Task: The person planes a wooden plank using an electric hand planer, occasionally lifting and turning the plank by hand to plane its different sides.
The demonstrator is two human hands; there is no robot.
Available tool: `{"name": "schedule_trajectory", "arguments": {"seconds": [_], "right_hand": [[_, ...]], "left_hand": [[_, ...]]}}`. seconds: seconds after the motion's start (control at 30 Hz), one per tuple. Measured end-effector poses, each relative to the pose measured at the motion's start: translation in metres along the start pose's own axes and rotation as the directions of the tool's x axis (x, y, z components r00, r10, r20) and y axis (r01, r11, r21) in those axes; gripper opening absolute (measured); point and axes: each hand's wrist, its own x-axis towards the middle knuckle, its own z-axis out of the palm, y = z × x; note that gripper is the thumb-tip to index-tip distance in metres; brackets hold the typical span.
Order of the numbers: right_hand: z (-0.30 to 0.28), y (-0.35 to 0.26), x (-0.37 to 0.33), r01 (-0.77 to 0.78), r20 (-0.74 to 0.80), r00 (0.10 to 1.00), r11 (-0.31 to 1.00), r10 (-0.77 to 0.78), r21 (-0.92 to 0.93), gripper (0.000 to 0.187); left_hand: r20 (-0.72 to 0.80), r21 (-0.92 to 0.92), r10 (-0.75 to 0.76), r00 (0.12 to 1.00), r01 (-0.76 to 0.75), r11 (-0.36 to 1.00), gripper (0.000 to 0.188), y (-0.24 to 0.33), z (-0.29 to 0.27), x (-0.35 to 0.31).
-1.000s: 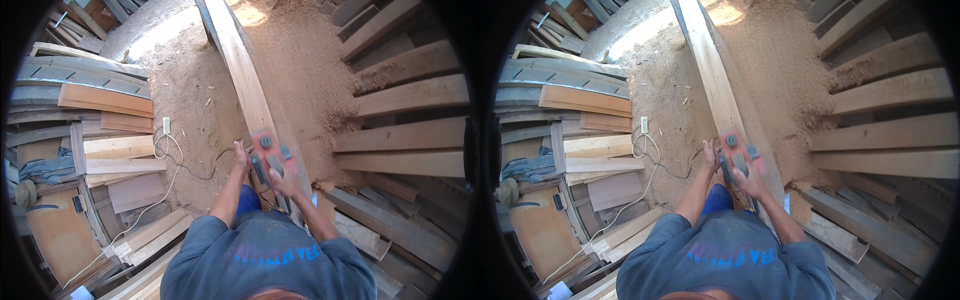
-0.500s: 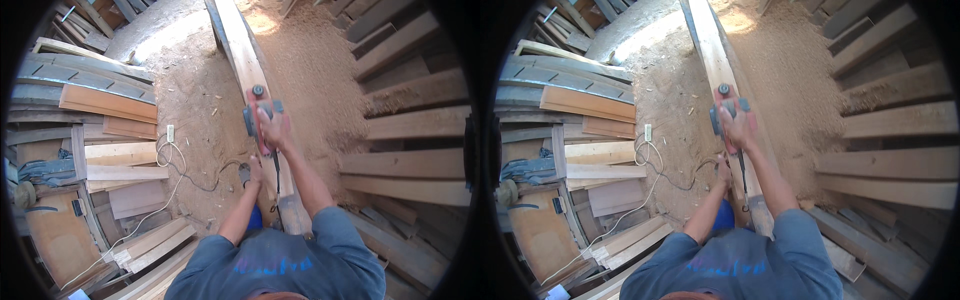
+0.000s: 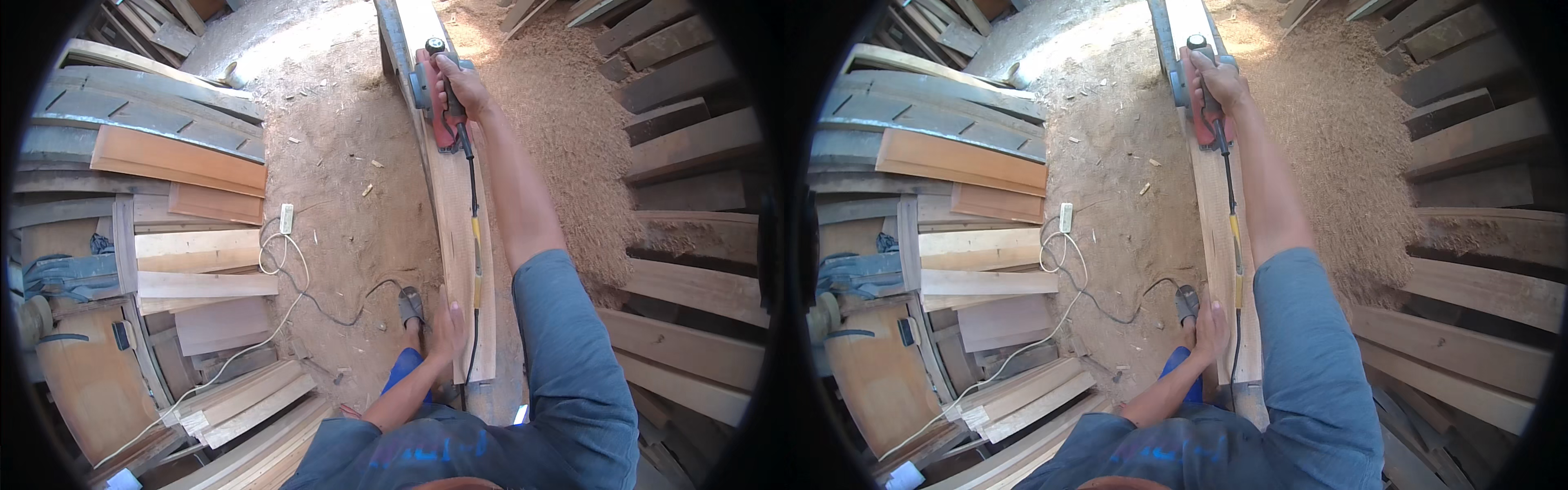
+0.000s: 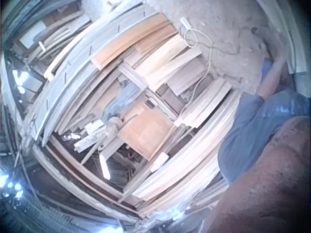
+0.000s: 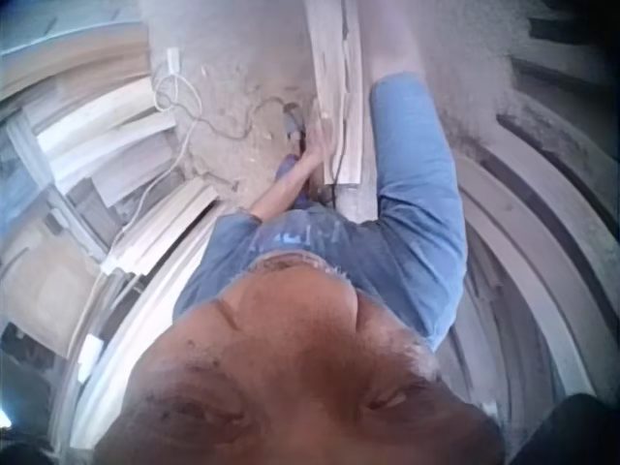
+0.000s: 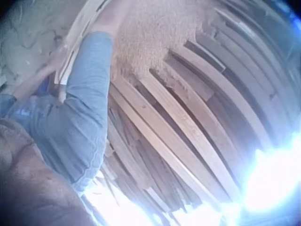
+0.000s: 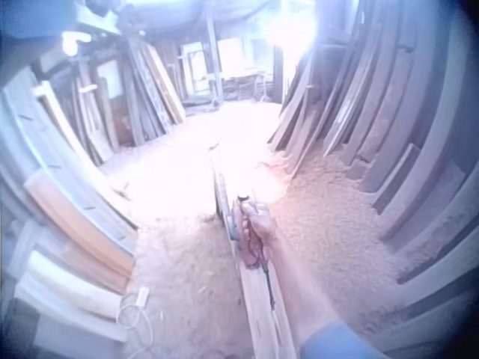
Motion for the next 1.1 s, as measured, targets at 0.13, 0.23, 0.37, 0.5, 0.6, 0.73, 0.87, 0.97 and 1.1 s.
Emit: {"name": "schedule_trajectory", "arguments": {"seconds": [0.13, 0.23, 0.37, 0.5, 0.6, 0.73, 0.87, 0.97, 1.1], "right_hand": [[-0.027, 0.019, -0.033, 0.054, -0.004, 0.999, 0.998, -0.054, -0.012, 0.034], [-0.013, 0.04, -0.122, -0.018, -0.055, 0.998, 0.998, 0.015, -0.065, 0.037], [0.0, 0.083, -0.265, -0.048, -0.049, 0.998, 0.984, 0.041, -0.172, 0.033], [-0.021, 0.148, -0.44, -0.096, -0.017, 0.995, 0.974, 0.095, -0.205, 0.029], [-0.014, 0.191, -0.561, -0.13, -0.01, 0.991, 0.942, 0.133, -0.31, 0.043], [-0.009, 0.192, -0.631, -0.095, -0.035, 0.995, 0.939, 0.088, -0.331, 0.043], [0.019, 0.173, -0.566, -0.046, -0.012, 0.999, 0.916, 0.045, -0.398, 0.042], [0.013, 0.153, -0.46, 0.054, -0.105, 0.988, 0.882, -0.116, -0.467, 0.034], [0.026, 0.105, -0.315, 0.012, -0.177, 0.977, 0.85, -0.123, -0.526, 0.041]], "left_hand": [[0.027, 0.022, 0.027, 0.999, -0.028, 0.999, 0.059, -0.003, 0.014, -0.001], [0.02, -0.094, -0.025, 0.999, 0.026, 0.995, 0.061, -0.042, 0.026, -0.001], [0.322, -0.638, -0.338, 0.884, 0.466, 0.613, 0.067, -0.087, 0.016, 0.012], [0.552, -0.657, -0.244, 0.797, 0.596, 0.461, 0.081, -0.075, -0.013, -0.016], [0.537, -0.728, -0.179, 0.825, 0.56, 0.396, 0.09, -0.119, -0.023, -0.032], [0.55, -0.734, -0.34, 0.762, 0.636, 0.237, 0.09, -0.103, -0.015, -0.046], [0.549, -0.81, -0.045, 0.835, 0.544, 0.219, 0.095, -0.155, -0.032, -0.041], [0.641, -0.731, -0.048, 0.766, 0.629, 0.266, 0.098, -0.096, -0.029, -0.044], [0.597, -0.663, -0.428, 0.678, 0.718, 0.214, 0.1, -0.093, -0.038, -0.023]]}}
